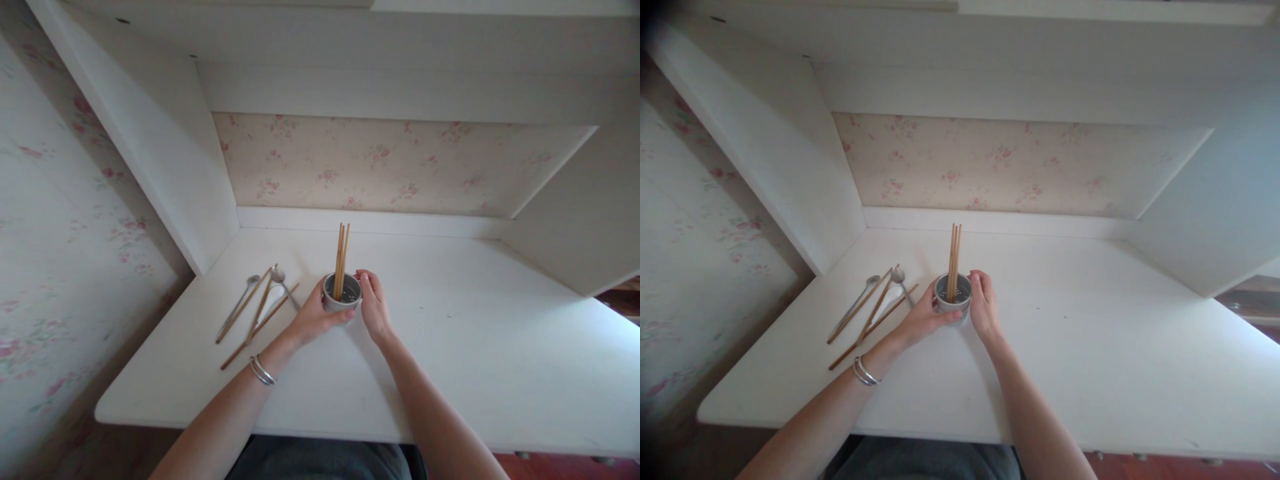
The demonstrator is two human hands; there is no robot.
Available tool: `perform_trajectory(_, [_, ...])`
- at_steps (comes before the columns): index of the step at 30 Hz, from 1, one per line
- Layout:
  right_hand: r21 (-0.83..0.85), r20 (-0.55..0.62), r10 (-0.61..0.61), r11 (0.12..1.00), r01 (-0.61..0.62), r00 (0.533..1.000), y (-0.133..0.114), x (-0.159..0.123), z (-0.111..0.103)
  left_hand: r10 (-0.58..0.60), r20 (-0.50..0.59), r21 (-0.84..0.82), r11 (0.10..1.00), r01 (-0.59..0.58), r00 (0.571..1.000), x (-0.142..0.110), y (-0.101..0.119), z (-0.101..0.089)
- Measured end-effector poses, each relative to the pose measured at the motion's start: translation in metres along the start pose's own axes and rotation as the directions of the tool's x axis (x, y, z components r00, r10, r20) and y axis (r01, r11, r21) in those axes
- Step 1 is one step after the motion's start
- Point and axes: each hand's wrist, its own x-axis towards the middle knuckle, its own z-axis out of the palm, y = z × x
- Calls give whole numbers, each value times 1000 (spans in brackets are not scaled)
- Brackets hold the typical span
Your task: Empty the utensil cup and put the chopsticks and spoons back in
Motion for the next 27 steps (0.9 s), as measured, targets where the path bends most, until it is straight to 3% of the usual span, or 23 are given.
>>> perform_trajectory(7, [-10, -5, 0, 1000, 0, 1000, 1, 0, 0, 8, -96, 97, 995, 2, 995, 0, -13, 3])
perform_trajectory(16, [-2, 0, -2, 1000, 2, 1000, -2, -1, 1, -38, -165, 177, 982, 68, 985, -2, -14, 4])
perform_trajectory(21, [1, -9, -1, 1000, 1, 1000, -1, 2, 1, -43, -140, 163, 984, 66, 989, -3, -20, 3])
perform_trajectory(24, [-20, -103, -63, 998, 62, 993, -7, 0, -3, -44, -147, 155, 986, 67, 988, -2, -22, 3])
perform_trajectory(27, [-110, -249, -238, 970, 217, 939, -25, -11, -4, -58, -159, 125, 989, 78, 986, -1, -22, 5])
